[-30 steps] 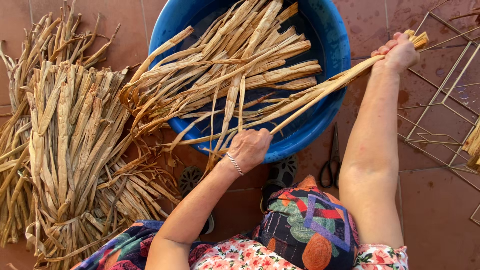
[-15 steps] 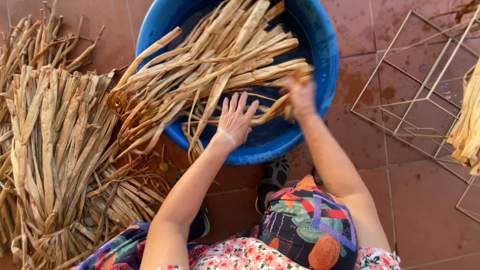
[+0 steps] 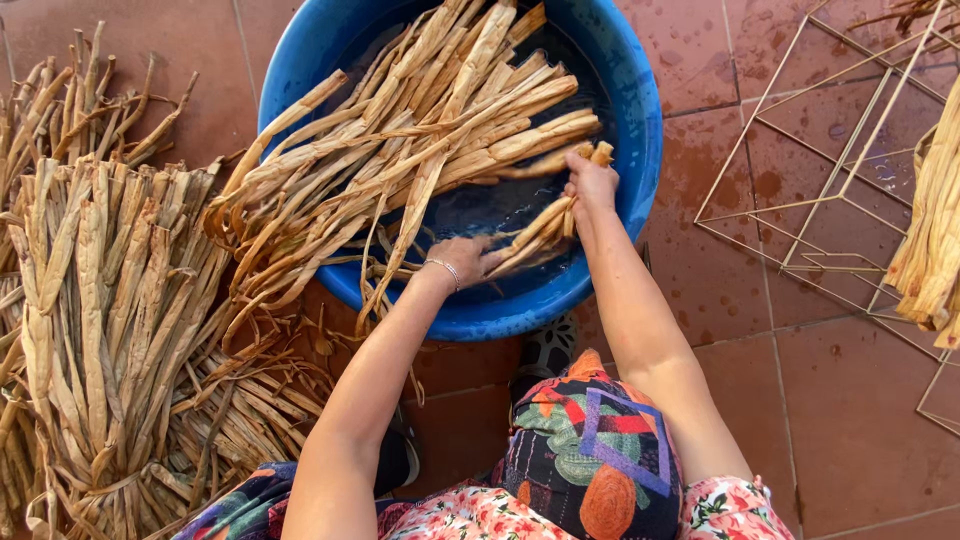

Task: The person sits on a tiled floor and processes dried plant strips. They soak the strips in a blue basin of water, peel away outer layers by hand, and use scissors to cut the strips into smaller pieces. The processed strips are then placed onto a wire rack.

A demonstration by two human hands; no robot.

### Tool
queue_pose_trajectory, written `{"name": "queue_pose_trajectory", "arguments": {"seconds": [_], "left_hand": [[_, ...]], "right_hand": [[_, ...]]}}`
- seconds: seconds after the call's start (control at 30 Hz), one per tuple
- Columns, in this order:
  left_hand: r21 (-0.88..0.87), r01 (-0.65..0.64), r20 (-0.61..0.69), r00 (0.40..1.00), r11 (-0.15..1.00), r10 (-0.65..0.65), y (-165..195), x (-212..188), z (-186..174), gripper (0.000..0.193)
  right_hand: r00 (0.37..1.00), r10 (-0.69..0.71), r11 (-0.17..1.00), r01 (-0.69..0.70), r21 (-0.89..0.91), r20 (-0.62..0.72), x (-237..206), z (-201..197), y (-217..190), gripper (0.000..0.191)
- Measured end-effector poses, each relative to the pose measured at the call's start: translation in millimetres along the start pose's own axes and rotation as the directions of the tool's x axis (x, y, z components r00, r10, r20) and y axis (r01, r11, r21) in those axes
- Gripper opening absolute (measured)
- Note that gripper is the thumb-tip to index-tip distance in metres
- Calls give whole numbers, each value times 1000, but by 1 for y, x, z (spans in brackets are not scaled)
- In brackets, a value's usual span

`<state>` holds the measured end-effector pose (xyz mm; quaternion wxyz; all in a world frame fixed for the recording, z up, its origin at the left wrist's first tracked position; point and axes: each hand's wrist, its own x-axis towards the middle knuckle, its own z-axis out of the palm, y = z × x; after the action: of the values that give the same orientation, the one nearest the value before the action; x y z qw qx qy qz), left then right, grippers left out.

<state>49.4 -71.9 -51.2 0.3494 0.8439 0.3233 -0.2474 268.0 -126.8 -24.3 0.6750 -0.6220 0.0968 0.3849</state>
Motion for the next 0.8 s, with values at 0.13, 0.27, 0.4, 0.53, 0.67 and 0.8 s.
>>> {"name": "queue_pose_trajectory", "arguments": {"seconds": [0.13,0.27,0.4,0.53,0.67,0.8], "left_hand": [[64,-115,-397,908,991,131,3,4,2,27],[207,-159,-539,805,965,248,3,10,7,20],[-28,-427,-720,636,904,279,13,19,6,35],[-201,-585,-772,588,786,240,47,36,-2,39],[-267,-489,-717,677,830,168,78,44,-4,29],[-390,-502,-696,709,772,110,85,37,-6,21]], "right_hand": [[958,-159,588,286,-756,238,-7,6,21,17],[913,-165,61,387,-920,373,-10,7,20,28],[938,-31,943,142,-301,346,-13,-13,2,18],[891,-79,984,143,-111,447,-33,-31,-10,17],[874,-142,981,187,-52,464,-45,-37,-19,20],[840,-96,995,71,68,535,-44,-42,-19,25]]}}
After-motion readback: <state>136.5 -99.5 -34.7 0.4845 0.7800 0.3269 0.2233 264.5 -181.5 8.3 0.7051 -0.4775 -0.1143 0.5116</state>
